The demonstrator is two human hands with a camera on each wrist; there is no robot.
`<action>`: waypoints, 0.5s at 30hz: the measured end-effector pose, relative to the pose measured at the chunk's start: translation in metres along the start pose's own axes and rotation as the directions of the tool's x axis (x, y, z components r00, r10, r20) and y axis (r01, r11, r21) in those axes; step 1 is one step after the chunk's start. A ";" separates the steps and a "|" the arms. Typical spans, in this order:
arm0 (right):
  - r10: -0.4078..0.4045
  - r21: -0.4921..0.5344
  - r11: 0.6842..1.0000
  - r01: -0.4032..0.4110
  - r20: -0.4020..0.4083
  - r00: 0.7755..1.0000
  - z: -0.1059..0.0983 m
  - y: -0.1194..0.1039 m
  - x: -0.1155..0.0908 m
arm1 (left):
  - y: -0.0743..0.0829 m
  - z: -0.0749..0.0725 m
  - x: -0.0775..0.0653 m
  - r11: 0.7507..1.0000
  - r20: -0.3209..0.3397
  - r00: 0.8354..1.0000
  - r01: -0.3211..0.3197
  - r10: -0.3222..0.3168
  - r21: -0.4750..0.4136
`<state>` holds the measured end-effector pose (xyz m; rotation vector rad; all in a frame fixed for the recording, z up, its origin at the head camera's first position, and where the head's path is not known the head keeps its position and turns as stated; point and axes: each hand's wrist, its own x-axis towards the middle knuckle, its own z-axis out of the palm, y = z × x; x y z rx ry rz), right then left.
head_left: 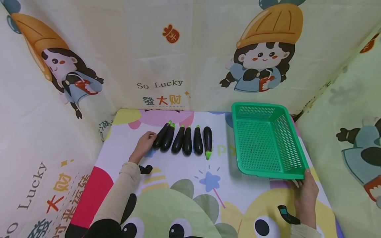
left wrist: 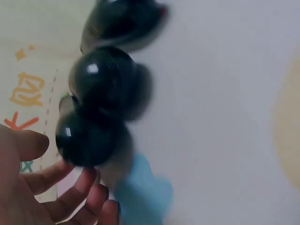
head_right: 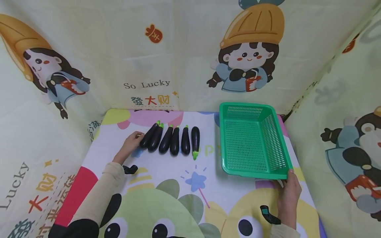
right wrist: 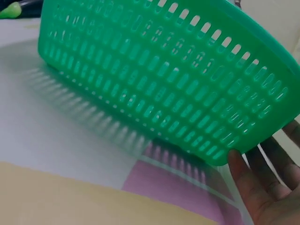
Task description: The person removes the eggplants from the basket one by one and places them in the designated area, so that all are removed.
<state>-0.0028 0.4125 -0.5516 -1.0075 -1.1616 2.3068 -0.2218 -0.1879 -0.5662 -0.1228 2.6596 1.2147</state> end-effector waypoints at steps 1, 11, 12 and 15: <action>0.000 -0.003 1.000 0.000 0.007 1.000 0.000 0.000 0.001 | -0.003 -0.003 -0.002 1.000 -0.001 1.000 -0.013 0.013 0.017; -0.005 -0.039 0.999 0.007 0.074 0.997 -0.008 -0.003 0.006 | -0.029 -0.029 -0.037 0.975 0.035 0.988 -0.152 0.148 0.165; -0.006 -0.057 0.998 0.011 0.084 0.996 -0.010 -0.003 0.006 | -0.030 -0.032 -0.042 0.968 0.042 0.984 -0.175 0.171 0.178; -0.029 -0.219 0.974 0.059 0.136 0.990 -0.016 -0.006 0.008 | -0.032 -0.041 -0.054 0.941 0.055 0.969 -0.245 0.239 0.235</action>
